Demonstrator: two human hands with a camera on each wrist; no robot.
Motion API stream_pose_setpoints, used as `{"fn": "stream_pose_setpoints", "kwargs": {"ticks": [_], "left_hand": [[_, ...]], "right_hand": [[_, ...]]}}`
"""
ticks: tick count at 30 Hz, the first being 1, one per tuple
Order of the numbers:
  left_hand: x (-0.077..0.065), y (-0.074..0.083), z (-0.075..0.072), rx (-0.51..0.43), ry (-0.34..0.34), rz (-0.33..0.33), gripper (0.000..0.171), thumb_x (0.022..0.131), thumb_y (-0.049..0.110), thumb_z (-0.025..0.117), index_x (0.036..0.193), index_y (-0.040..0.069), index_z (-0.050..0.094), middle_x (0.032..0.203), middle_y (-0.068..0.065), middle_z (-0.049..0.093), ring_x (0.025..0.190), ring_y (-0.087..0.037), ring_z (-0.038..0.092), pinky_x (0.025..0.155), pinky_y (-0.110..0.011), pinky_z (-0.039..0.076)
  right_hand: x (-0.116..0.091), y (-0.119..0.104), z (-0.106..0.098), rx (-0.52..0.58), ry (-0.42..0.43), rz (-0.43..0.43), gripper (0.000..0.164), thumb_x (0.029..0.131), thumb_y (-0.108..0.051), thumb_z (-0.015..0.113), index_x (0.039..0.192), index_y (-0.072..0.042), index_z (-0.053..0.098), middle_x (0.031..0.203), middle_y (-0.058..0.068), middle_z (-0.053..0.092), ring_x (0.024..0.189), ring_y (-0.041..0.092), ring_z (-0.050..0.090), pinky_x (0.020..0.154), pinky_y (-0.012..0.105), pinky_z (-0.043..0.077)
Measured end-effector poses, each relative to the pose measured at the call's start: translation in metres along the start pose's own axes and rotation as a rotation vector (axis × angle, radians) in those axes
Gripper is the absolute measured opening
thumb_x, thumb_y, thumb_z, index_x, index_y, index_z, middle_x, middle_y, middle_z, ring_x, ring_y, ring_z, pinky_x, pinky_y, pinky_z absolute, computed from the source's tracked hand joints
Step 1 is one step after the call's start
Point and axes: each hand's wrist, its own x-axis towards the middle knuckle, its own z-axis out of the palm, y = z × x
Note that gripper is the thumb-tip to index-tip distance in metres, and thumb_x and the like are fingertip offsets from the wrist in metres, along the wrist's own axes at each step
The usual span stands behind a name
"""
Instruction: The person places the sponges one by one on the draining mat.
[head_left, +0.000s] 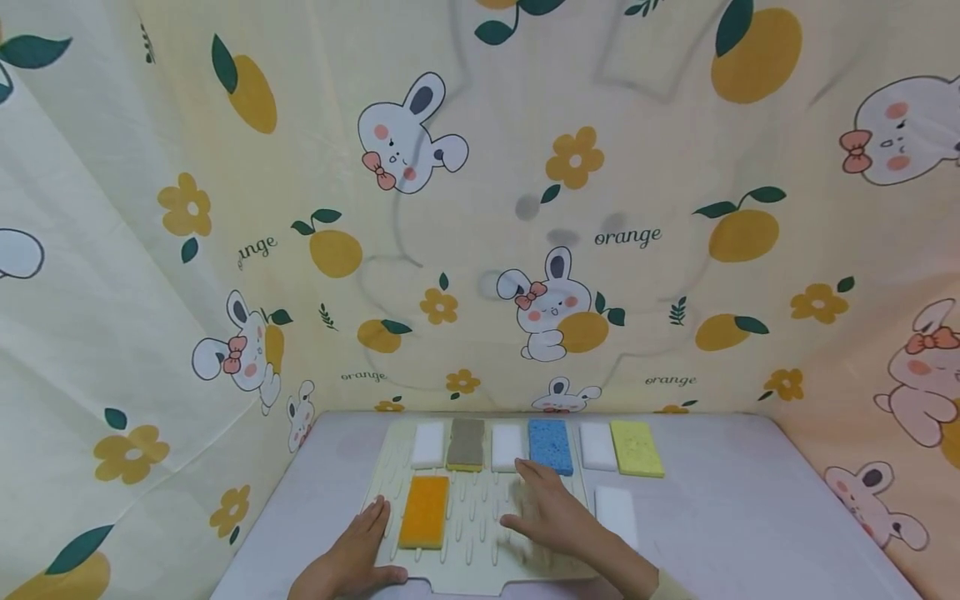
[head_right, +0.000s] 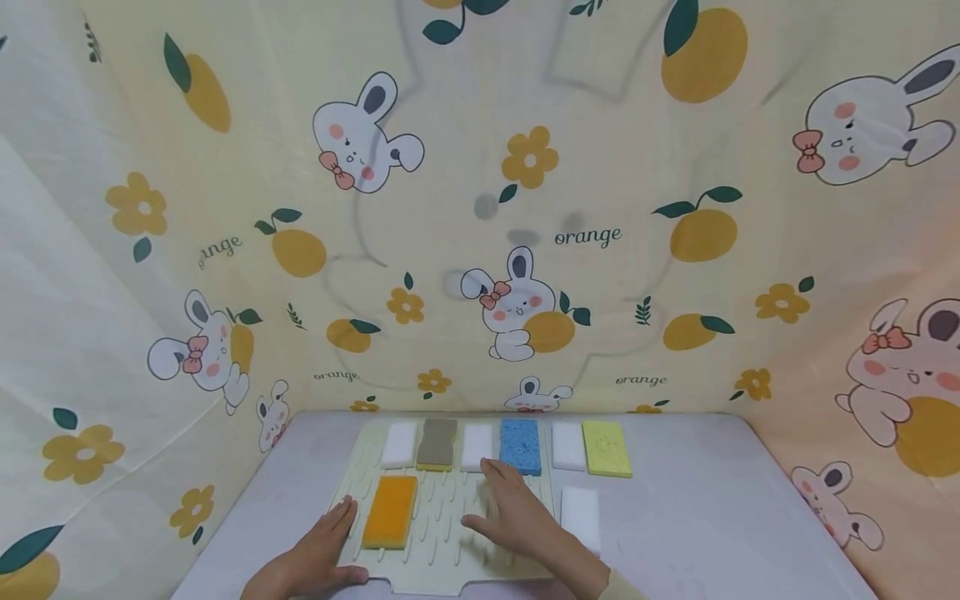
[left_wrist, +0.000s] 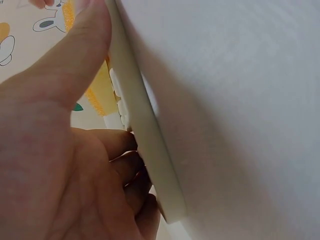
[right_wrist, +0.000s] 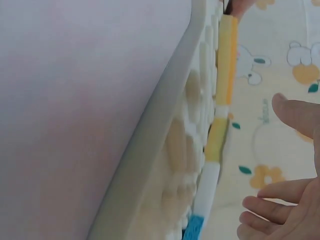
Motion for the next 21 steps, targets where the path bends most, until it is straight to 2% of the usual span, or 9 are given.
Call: {"fn": "stream_pose_setpoints", "kwargs": {"ticks": [5, 10, 21], "left_hand": [[0.000, -0.003, 0.001, -0.003, 0.008, 0.023, 0.120, 0.081, 0.061, 0.087, 0.163, -0.009, 0.033, 0.173, -0.028, 0.024, 0.160, -0.045, 0.025, 0.128, -0.064, 0.022], [0.001, -0.004, 0.001, -0.003, 0.004, 0.017, 0.121, 0.081, 0.062, 0.087, 0.163, -0.009, 0.033, 0.173, -0.028, 0.024, 0.161, -0.045, 0.025, 0.129, -0.063, 0.022], [0.001, -0.001, 0.001, 0.007, 0.001, 0.008, 0.121, 0.080, 0.062, 0.087, 0.163, -0.008, 0.033, 0.173, -0.028, 0.026, 0.160, -0.045, 0.026, 0.128, -0.063, 0.023]], "right_hand": [[-0.012, 0.009, -0.012, -0.014, 0.032, 0.022, 0.095, 0.092, -0.045, 0.086, 0.161, 0.004, 0.042, 0.163, 0.027, 0.043, 0.152, 0.047, 0.038, 0.117, 0.067, 0.042], [-0.021, 0.018, -0.021, -0.022, 0.063, 0.024, 0.092, 0.091, -0.042, 0.088, 0.159, 0.003, 0.045, 0.161, 0.025, 0.046, 0.151, 0.047, 0.040, 0.117, 0.066, 0.042], [-0.040, 0.044, -0.042, -0.058, 0.050, 0.085, 0.094, 0.089, -0.043, 0.089, 0.158, 0.004, 0.046, 0.161, 0.024, 0.047, 0.151, 0.047, 0.040, 0.119, 0.065, 0.040]]}}
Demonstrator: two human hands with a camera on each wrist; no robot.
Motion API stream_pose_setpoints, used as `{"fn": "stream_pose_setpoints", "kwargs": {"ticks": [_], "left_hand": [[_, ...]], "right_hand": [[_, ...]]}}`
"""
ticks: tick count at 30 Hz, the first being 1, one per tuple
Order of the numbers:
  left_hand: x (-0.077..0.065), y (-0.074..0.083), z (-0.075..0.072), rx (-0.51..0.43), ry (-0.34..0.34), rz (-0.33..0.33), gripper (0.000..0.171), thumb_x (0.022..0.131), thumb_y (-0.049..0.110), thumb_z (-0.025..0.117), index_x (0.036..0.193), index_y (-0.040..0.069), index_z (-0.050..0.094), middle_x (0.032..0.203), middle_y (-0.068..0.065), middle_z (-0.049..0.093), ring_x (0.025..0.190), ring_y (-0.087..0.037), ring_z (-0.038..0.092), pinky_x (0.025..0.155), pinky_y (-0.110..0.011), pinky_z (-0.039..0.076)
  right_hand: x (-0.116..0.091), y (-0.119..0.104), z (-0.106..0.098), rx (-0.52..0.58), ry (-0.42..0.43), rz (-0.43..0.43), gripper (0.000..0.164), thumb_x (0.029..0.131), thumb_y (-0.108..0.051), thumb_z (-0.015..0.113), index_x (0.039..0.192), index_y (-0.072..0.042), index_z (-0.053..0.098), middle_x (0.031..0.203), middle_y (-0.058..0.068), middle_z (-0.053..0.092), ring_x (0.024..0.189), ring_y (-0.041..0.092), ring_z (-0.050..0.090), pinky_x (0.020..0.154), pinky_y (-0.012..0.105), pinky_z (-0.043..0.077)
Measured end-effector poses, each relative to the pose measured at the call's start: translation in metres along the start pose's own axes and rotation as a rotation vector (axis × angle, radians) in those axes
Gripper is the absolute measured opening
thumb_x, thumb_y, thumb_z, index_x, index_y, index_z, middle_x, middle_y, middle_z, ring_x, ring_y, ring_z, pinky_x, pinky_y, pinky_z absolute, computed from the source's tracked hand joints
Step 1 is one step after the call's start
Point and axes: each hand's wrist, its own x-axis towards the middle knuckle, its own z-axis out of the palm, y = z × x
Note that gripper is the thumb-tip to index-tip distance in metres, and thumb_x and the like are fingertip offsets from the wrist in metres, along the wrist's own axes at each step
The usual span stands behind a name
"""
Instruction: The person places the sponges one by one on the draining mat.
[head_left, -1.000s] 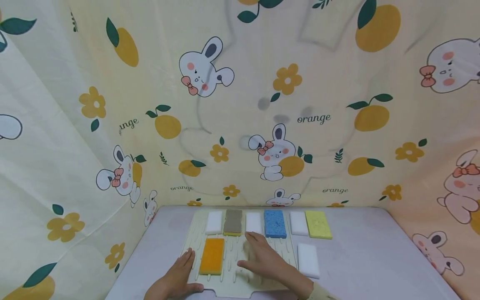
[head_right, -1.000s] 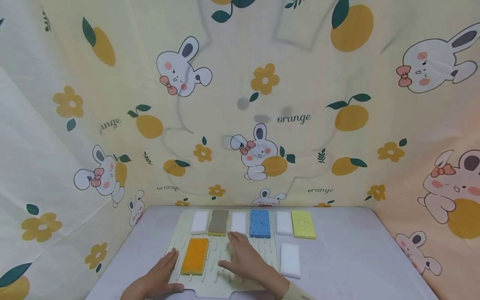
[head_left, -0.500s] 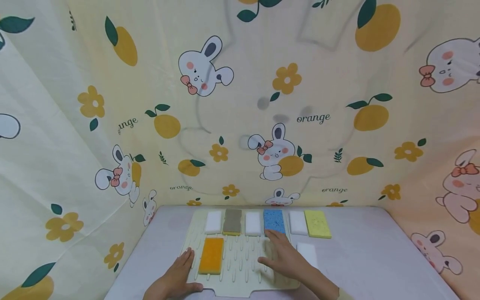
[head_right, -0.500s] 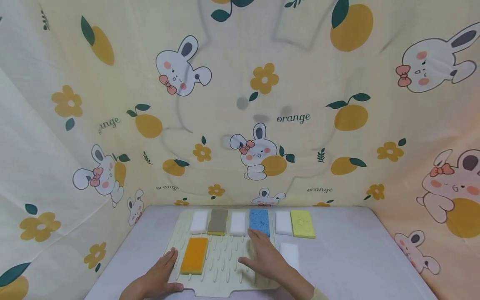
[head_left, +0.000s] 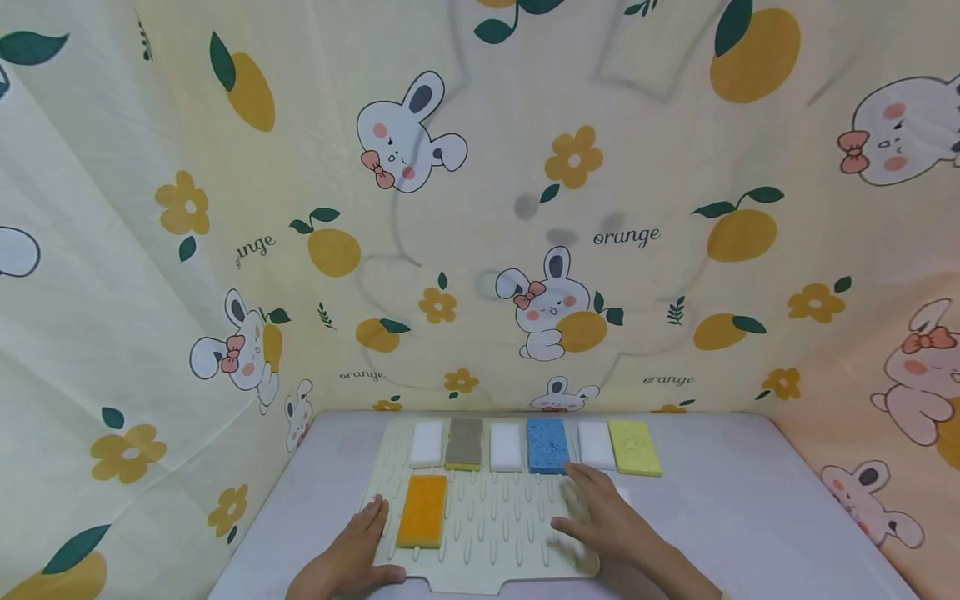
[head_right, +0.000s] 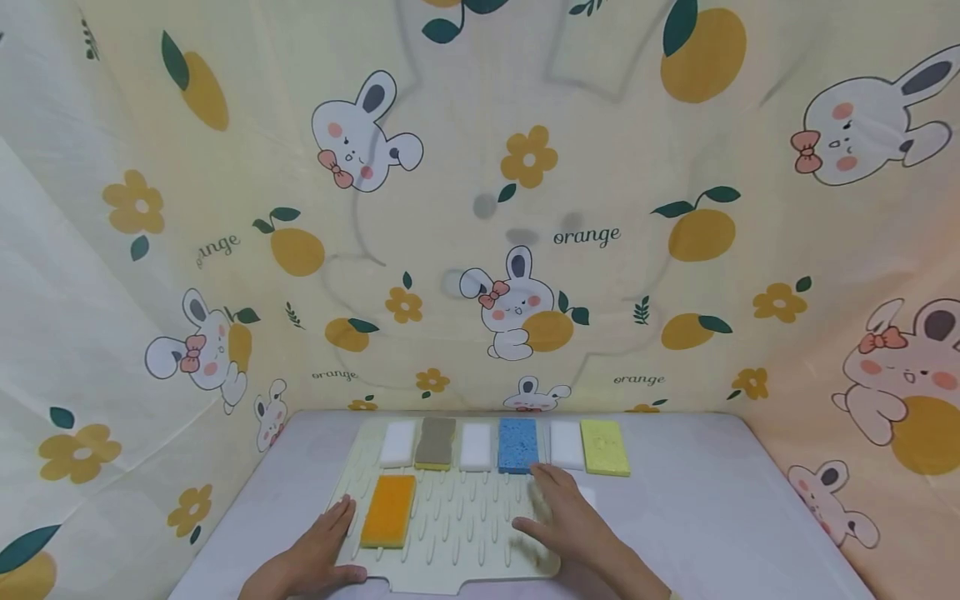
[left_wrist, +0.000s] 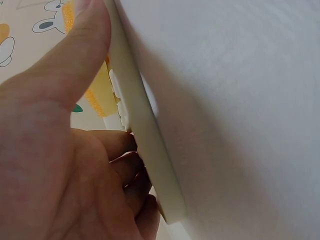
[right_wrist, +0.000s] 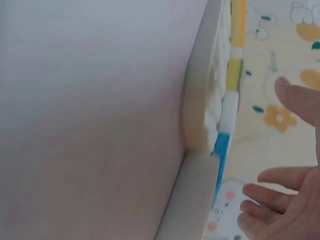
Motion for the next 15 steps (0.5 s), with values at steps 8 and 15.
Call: {"fn": "stream_pose_setpoints", "kwargs": {"ticks": [8, 15], "left_hand": [[0.000, 0.000, 0.001, -0.005, -0.009, -0.007, 0.120, 0.080, 0.060, 0.088, 0.163, -0.008, 0.033, 0.173, -0.028, 0.026, 0.159, -0.045, 0.027, 0.128, -0.064, 0.023], [0.001, -0.001, 0.000, -0.011, -0.009, -0.011, 0.123, 0.079, 0.063, 0.087, 0.164, -0.007, 0.033, 0.174, -0.027, 0.025, 0.160, -0.045, 0.026, 0.128, -0.064, 0.022]], "right_hand": [[-0.010, 0.027, -0.015, -0.016, -0.043, -0.025, 0.096, 0.087, -0.046, 0.090, 0.155, 0.007, 0.048, 0.162, 0.026, 0.045, 0.151, 0.049, 0.039, 0.121, 0.065, 0.036], [-0.021, 0.048, -0.019, -0.065, -0.045, 0.016, 0.104, 0.082, -0.052, 0.091, 0.155, 0.007, 0.048, 0.161, 0.028, 0.044, 0.149, 0.051, 0.040, 0.120, 0.065, 0.037]]}}
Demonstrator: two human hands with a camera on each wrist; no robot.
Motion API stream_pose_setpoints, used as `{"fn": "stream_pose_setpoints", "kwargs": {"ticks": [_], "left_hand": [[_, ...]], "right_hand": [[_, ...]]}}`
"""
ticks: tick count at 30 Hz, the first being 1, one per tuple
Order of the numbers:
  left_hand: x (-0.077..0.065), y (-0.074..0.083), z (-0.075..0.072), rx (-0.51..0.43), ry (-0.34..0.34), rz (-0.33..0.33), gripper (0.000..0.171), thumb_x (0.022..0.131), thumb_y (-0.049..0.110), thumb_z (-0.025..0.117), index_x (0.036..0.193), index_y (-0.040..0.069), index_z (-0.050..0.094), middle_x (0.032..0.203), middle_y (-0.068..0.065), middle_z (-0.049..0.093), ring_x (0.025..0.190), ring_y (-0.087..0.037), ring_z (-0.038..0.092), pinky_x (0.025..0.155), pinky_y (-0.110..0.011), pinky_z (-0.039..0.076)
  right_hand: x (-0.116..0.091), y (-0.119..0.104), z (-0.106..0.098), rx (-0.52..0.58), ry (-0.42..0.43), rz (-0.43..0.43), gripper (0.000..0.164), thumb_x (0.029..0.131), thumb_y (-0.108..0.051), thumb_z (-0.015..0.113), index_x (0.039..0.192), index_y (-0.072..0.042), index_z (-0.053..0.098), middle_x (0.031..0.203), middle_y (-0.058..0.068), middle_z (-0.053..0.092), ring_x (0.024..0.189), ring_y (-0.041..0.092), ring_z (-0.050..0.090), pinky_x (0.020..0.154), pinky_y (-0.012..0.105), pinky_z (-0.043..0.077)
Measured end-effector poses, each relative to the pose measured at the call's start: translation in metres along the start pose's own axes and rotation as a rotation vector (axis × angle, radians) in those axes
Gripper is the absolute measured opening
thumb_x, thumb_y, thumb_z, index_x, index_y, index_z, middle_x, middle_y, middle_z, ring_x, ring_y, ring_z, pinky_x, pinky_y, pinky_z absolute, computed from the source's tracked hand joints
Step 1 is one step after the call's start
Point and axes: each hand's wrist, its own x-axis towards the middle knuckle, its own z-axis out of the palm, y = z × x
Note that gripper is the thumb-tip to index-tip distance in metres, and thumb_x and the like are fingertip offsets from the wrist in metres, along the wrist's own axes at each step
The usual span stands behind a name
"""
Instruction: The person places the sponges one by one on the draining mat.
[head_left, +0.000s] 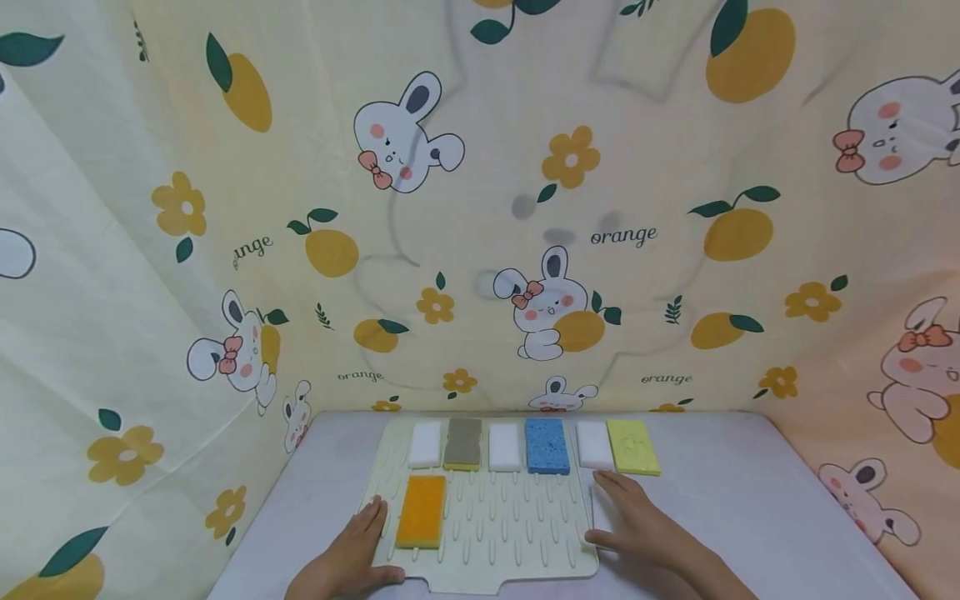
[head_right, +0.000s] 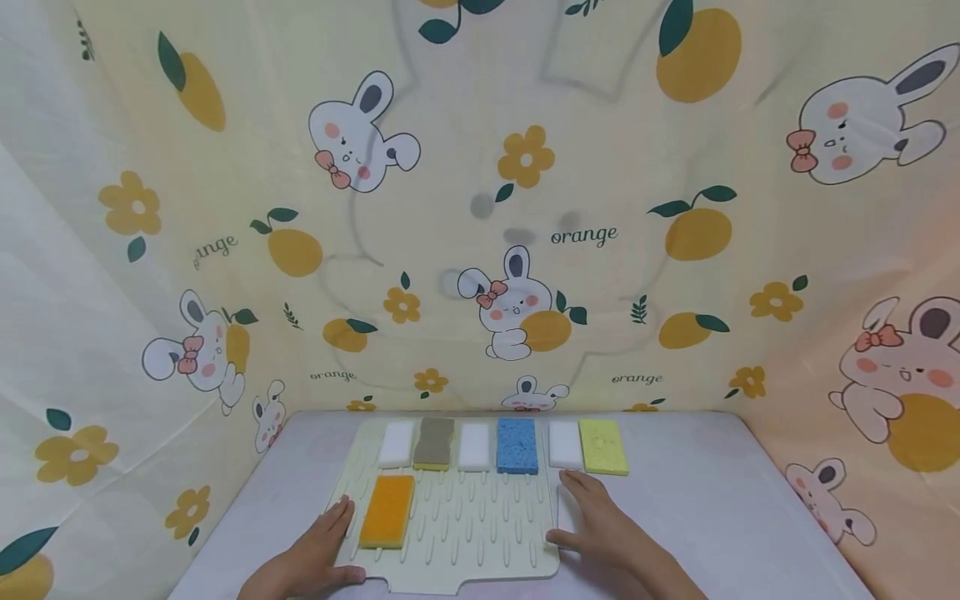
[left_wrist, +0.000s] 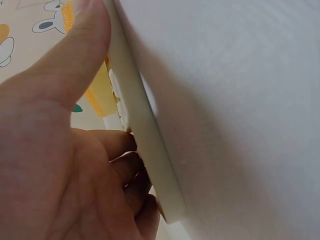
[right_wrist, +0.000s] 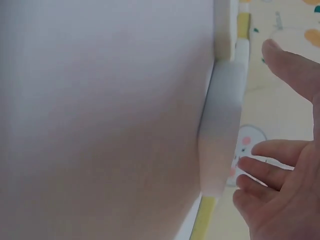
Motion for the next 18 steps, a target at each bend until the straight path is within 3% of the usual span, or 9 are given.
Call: {"fn": "stream_pose_setpoints", "kwargs": {"ticks": [11, 18], "left_hand": [[0.002, -0.002, 0.001, 0.005, -0.003, 0.007, 0.121, 0.080, 0.062, 0.087, 0.164, -0.007, 0.033, 0.173, -0.027, 0.026, 0.160, -0.045, 0.027, 0.128, -0.064, 0.023], [0.000, 0.002, -0.001, -0.001, -0.013, -0.003, 0.120, 0.080, 0.061, 0.088, 0.164, -0.007, 0.033, 0.173, -0.027, 0.026, 0.159, -0.045, 0.027, 0.128, -0.064, 0.023]], "right_hand": [[-0.006, 0.018, -0.010, 0.050, -0.116, 0.158, 0.123, 0.071, -0.058, 0.095, 0.160, 0.007, 0.041, 0.165, 0.033, 0.035, 0.153, 0.056, 0.031, 0.122, 0.070, 0.031], [-0.009, 0.018, -0.018, 0.064, -0.157, 0.145, 0.120, 0.073, -0.054, 0.096, 0.158, 0.010, 0.041, 0.162, 0.037, 0.036, 0.150, 0.060, 0.031, 0.120, 0.073, 0.031]]}}
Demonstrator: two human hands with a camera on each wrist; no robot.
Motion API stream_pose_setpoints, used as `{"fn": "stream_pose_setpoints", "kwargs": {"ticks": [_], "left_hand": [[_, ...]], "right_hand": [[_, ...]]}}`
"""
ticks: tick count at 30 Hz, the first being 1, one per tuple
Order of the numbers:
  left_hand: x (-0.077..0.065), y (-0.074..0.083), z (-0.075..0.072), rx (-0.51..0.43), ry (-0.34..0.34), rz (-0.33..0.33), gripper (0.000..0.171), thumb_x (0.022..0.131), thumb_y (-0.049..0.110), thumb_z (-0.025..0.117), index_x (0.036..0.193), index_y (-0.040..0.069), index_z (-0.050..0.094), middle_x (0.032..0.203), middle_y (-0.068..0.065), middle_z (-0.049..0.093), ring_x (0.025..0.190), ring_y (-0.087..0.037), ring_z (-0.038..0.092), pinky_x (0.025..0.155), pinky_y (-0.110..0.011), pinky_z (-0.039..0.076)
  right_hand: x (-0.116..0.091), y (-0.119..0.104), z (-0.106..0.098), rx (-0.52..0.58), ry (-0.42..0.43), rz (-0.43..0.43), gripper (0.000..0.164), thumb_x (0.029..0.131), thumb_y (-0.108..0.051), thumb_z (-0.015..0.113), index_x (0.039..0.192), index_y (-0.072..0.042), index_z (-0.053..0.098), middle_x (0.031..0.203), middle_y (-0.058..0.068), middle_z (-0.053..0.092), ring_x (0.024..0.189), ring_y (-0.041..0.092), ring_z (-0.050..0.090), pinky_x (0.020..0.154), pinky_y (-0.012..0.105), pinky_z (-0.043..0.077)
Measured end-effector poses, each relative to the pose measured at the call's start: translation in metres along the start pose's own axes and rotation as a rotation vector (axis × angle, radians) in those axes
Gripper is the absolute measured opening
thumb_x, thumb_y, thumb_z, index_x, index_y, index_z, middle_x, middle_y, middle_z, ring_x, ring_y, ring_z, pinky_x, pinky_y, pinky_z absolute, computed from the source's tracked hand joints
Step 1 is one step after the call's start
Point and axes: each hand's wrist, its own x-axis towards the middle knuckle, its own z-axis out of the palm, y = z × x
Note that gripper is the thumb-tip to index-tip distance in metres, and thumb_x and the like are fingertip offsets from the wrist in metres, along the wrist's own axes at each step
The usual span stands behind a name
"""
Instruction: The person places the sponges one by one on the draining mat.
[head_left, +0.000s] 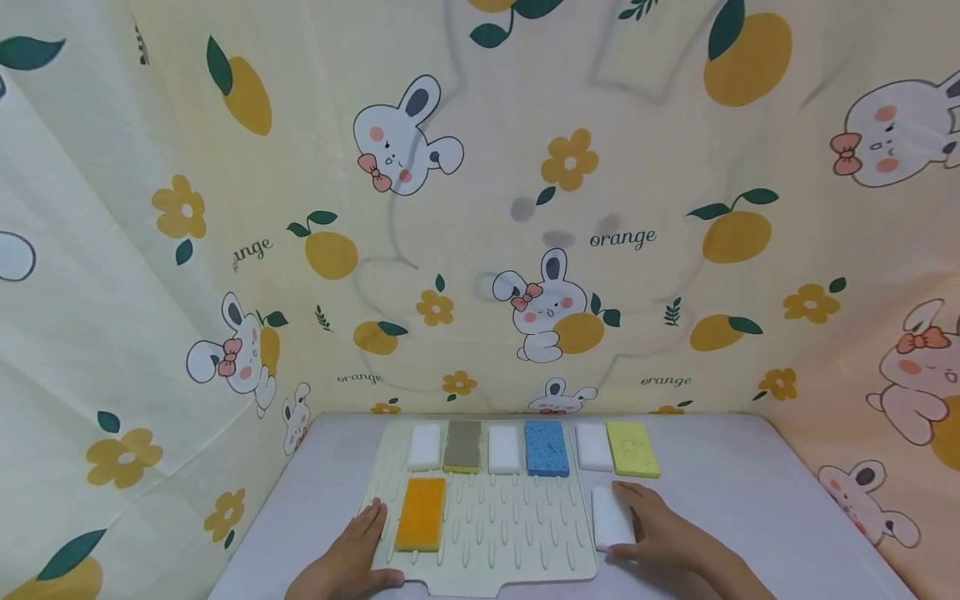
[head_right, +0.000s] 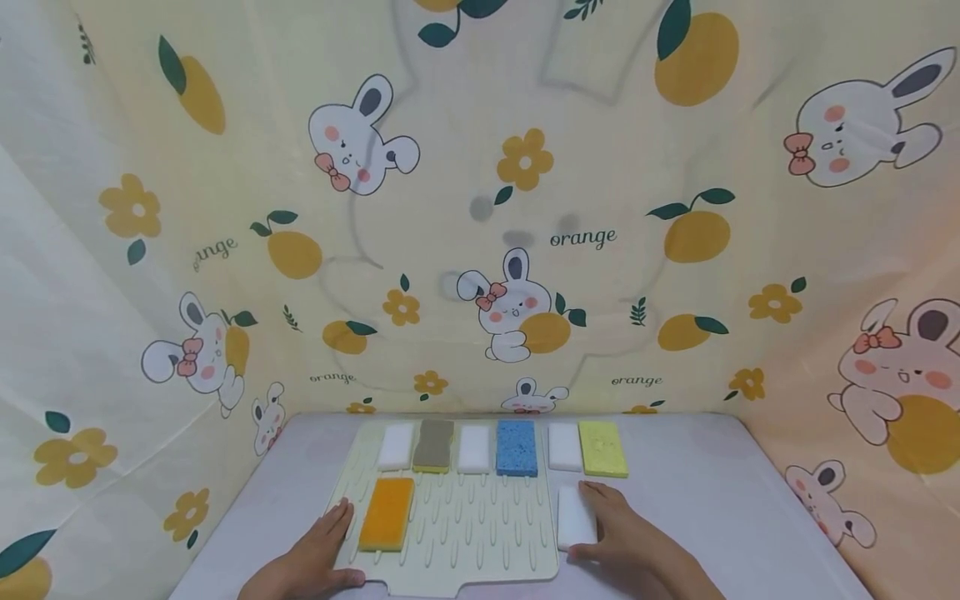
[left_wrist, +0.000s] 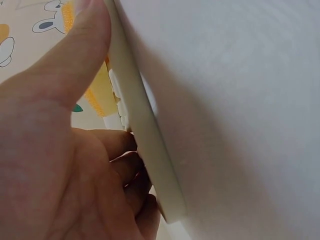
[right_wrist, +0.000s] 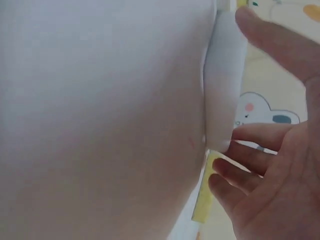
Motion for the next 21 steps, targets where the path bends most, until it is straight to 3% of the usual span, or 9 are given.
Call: {"fn": "stream_pose_setpoints", "kwargs": {"ticks": [13, 21], "left_hand": [[0.0009, -0.0029, 0.0040, -0.026, -0.004, -0.015, 0.121, 0.080, 0.061, 0.088, 0.165, -0.005, 0.032, 0.174, -0.026, 0.026, 0.158, -0.048, 0.029, 0.126, -0.068, 0.025], [0.0014, -0.0011, 0.0021, -0.010, -0.005, -0.019, 0.121, 0.080, 0.062, 0.088, 0.165, -0.005, 0.033, 0.174, -0.026, 0.026, 0.159, -0.046, 0.028, 0.127, -0.067, 0.024]], "right_hand": [[0.0011, 0.0054, -0.0030, -0.004, -0.013, -0.017, 0.113, 0.076, -0.048, 0.097, 0.157, 0.009, 0.043, 0.159, 0.038, 0.040, 0.148, 0.061, 0.035, 0.118, 0.075, 0.033], [0.0041, 0.0045, -0.0026, -0.034, 0.080, -0.105, 0.109, 0.077, -0.051, 0.096, 0.153, 0.010, 0.048, 0.156, 0.035, 0.045, 0.146, 0.058, 0.040, 0.118, 0.071, 0.036]]}}
